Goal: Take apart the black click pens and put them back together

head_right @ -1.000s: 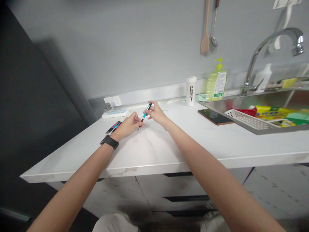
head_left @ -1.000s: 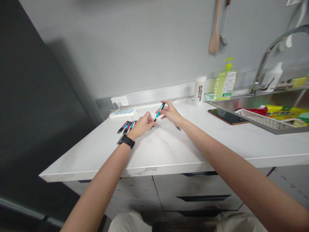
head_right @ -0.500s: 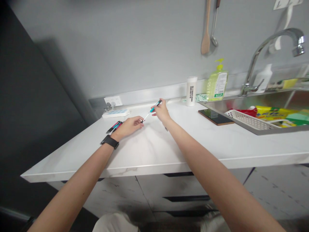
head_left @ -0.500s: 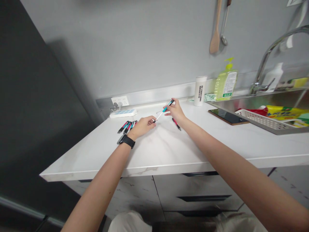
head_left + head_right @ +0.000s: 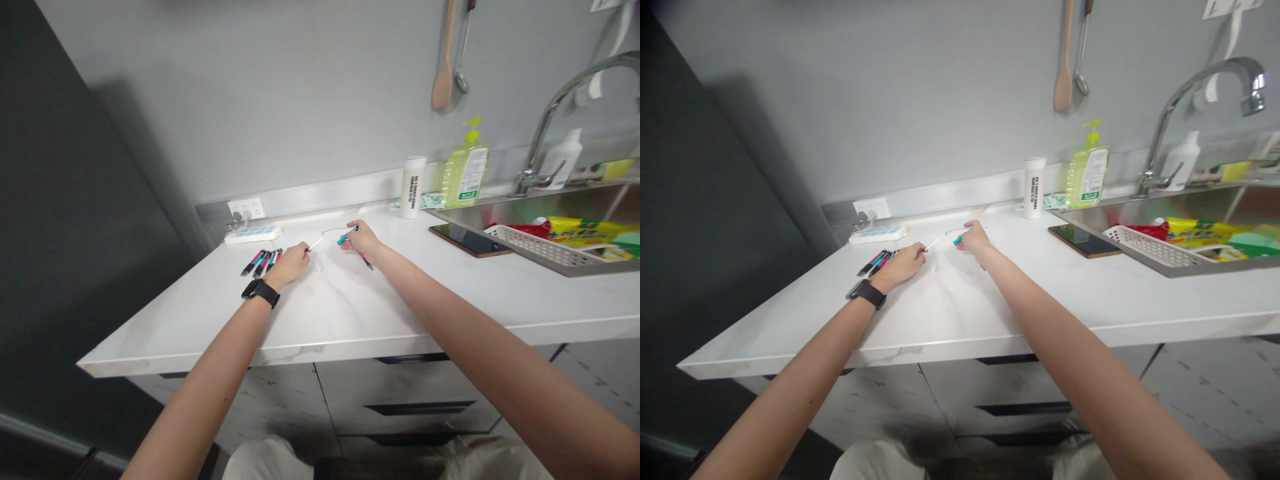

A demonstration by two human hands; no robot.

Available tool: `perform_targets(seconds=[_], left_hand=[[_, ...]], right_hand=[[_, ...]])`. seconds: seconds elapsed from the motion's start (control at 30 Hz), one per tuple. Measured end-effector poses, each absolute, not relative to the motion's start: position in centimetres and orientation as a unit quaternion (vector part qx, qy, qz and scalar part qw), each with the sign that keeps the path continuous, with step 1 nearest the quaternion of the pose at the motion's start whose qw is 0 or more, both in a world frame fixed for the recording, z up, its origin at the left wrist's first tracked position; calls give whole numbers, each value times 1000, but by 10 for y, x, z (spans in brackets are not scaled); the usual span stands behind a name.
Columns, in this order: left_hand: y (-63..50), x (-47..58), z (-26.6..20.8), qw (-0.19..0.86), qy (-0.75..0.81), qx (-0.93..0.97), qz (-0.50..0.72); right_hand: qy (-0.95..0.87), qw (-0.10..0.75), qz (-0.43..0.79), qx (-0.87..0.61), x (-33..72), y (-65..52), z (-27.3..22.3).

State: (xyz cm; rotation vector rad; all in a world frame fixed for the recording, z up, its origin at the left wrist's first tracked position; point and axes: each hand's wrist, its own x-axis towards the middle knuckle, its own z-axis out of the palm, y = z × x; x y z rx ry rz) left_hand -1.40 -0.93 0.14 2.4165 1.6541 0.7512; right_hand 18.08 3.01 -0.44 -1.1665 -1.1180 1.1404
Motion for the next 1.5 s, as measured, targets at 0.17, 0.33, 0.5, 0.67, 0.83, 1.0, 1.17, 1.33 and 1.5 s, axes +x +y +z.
perform_targets(seconds=[0.17,0.33,0.5,0.67,0.83,1.0,1.17,1.33,1.5], left_hand=[[-16,-16,8,103,541,789,271],[-23,-19,12,171,479,840,189],[-23,-13,8,195,417,869,183],[-17,-8,3,174,393,881,198],[-13,-16,2,168,435,857,220],[-11,-20,1,165,453,847,223],[-12,-19,1,182,458,838,234],[-8,-21,0,222,480,789,312],[-2,-23,-1,276,473,735,400]], right_hand=[[-482,542,488,-486,181,31,-5],[-482,534,500,-482,182,32,-6],[-486,538,497,-477,182,31,-5],[-484,531,498,-486,181,27,-2],[-490,525,508,-475,180,23,0],[-487,520,521,-470,178,18,2],[-500,499,533,-465,177,16,3],[-531,485,509,-473,177,15,4],[-533,468,541,-452,176,7,8]])
